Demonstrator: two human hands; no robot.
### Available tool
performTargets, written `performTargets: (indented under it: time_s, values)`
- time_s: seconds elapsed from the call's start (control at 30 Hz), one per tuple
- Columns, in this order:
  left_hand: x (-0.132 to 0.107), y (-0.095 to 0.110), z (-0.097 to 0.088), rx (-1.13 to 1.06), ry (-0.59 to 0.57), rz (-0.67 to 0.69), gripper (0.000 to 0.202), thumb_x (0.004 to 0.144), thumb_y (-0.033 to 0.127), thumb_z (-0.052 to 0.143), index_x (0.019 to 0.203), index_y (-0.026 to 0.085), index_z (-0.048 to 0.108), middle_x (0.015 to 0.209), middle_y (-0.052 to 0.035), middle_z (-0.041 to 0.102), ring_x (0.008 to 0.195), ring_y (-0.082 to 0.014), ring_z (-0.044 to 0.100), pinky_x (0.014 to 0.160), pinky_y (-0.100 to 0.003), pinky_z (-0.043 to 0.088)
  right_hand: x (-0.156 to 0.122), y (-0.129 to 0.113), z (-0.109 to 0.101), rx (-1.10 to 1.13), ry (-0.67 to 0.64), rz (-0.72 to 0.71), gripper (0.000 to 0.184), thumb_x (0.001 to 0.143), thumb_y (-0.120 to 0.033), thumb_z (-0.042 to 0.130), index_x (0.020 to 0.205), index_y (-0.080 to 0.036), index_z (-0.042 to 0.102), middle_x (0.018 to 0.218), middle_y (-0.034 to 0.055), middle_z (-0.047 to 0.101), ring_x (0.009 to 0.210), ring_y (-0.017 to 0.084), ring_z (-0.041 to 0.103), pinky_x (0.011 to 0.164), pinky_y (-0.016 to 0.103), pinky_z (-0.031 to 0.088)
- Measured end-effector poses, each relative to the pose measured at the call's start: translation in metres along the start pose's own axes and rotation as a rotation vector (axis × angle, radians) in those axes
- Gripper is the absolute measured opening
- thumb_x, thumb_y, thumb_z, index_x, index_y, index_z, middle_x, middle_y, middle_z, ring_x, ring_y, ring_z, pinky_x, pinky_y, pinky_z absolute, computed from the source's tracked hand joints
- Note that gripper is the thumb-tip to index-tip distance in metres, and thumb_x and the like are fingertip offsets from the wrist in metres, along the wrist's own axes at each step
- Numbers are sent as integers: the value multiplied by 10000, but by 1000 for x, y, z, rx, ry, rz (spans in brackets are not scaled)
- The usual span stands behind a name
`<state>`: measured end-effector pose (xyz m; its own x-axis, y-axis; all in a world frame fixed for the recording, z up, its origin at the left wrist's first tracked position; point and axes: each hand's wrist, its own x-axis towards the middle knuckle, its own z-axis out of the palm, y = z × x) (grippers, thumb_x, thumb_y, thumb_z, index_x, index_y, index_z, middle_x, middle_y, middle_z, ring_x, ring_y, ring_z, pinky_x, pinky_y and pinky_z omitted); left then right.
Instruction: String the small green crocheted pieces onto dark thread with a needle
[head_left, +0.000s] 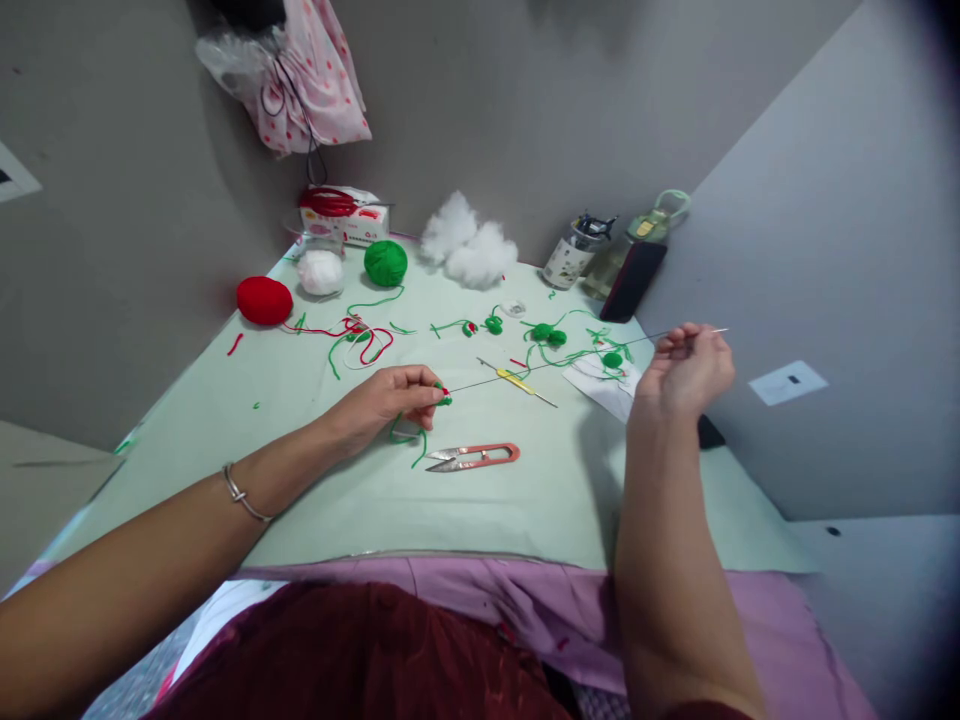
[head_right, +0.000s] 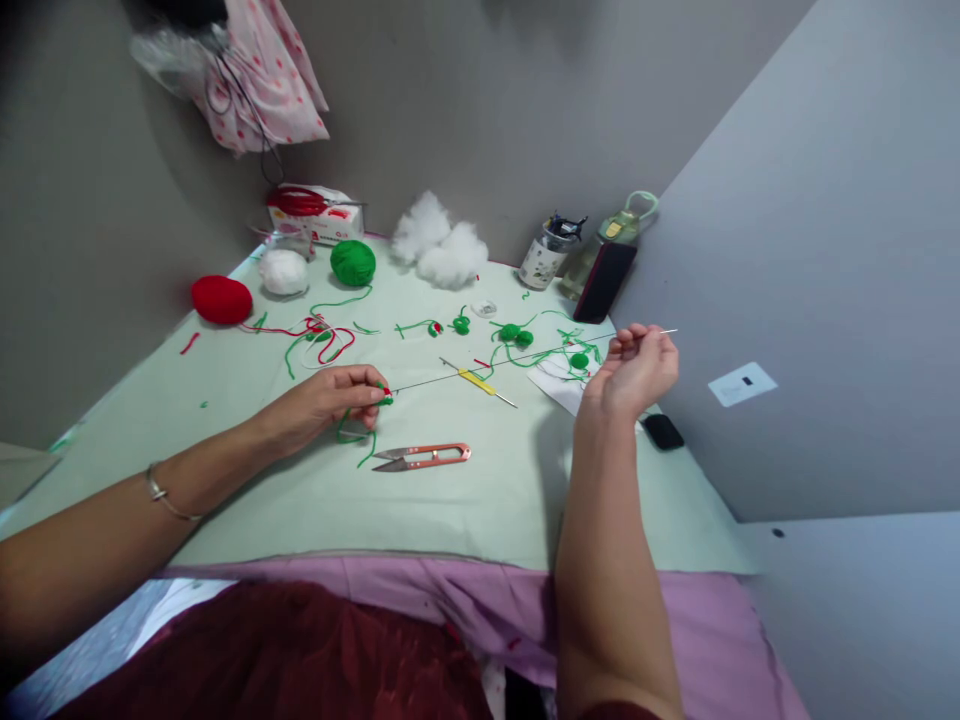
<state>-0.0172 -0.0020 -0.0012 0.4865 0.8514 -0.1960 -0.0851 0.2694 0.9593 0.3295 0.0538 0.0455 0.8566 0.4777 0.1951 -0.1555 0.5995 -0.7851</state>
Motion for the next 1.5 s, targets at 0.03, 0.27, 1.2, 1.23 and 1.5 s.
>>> performTargets:
  time_s: [0.03, 0.27, 1.2, 1.23, 1.5]
  values:
    - [0, 0, 0, -9, 10, 10, 255, 758, 378, 794, 817, 171, 658, 696, 17, 621, 634, -116, 615, 663, -265, 471, -2, -1, 2, -6, -26, -7, 316, 990, -32, 380, 752, -181, 525, 678, -22, 555, 544, 38, 529, 517, 140, 398]
    - [1, 1, -1, -112, 98, 98, 271, 728, 359, 841, 833, 172, 675, 770, 18, 631, 704, -128, 643, 734, -292, 532, -80, -6, 18, -324, -786, -9, 88, 846, -261, 709, 845, -175, 723, 588, -45, 545, 479, 67, 425, 456, 201, 333]
    - [-1, -4, 3, 238, 245, 307, 211, 777, 324, 766, 852, 180, 631, 819, 2, 625, 778, -153, 631, 732, -280, 506, -168, -3, 9, -875, -1406, 218, 157, 855, -292, 582, 810, -182, 685, 580, -34, 524, 532, 105, 426, 532, 251, 301]
    - [-2, -5, 4, 314, 269, 355, 171, 791, 302, 744, 839, 184, 630, 824, -4, 622, 794, -157, 618, 726, -277, 496, -169, -2, 9, -878, -1403, 241, 157, 851, -296, 582, 805, -183, 681, 586, -31, 531, 535, 108, 439, 530, 251, 304]
    - [-6, -13, 10, 699, 317, 592, 30, 878, 214, 615, 874, 217, 645, 867, -32, 629, 827, -180, 577, 760, -306, 485, -172, 3, 13, -808, -1340, 330, 204, 865, -339, 597, 739, -184, 633, 533, -41, 526, 490, 97, 404, 501, 251, 284]
